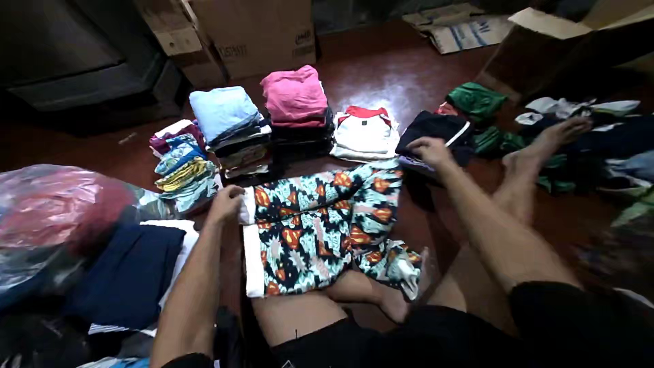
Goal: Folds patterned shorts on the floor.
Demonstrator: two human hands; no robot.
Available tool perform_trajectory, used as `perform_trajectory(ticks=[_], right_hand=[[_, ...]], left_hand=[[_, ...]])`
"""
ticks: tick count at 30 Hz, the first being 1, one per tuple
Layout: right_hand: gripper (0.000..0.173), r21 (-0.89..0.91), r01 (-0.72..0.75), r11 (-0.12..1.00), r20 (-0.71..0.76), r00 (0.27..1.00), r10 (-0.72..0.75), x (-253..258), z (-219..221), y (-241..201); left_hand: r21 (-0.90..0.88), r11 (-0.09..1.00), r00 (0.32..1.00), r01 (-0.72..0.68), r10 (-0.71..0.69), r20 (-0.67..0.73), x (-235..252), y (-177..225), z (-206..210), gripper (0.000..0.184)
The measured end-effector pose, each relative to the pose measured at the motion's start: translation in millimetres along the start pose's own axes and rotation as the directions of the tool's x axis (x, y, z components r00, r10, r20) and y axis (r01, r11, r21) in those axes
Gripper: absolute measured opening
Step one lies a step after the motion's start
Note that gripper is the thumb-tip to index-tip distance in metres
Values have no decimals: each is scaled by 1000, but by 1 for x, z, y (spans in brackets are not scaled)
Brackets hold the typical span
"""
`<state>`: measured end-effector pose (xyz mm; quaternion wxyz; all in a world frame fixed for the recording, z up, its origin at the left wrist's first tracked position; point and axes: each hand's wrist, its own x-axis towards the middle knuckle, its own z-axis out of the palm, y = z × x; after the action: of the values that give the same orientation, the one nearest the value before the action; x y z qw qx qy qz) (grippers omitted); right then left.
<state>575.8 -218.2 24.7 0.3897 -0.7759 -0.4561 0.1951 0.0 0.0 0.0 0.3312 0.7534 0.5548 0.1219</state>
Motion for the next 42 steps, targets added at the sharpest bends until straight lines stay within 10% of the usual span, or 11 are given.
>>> perform_trajectory(ticks=[5,9,12,20,26,32,35,42], right_hand=[[41,-157,-95,983,102,988,112,-73,112,44],[90,-333,-211,919,268,913,307,-141,156,48],[88,-517,-101,850,352,880,318,-164,179,52],[67,-292,-201,935,219,938,270,-67,147,51],[129,-369,-104,924,548,778,307,-161,97,73],[44,-43,-237,971,460,857,230,-205,51,76],[30,389,-372,843,353,905,237,-200,26,39],[42,651,-393,649,285,920,270,-210,-37,17]], left_hand=[[303,938,968,-167,97,232,31,-16,77,39],[220,917,803,-334,154,576,32,-5,108,60],[268,903,707,-335,53,705,40,-16,126,74],[513,839,911,-183,-53,410,41,25,129,51],[365,790,670,-493,77,738,-31,53,142,69],[265,767,709,-584,324,626,-120,111,235,87],[285,833,775,-474,241,584,-116,126,278,118],[370,871,859,-324,107,501,-74,123,278,67]])
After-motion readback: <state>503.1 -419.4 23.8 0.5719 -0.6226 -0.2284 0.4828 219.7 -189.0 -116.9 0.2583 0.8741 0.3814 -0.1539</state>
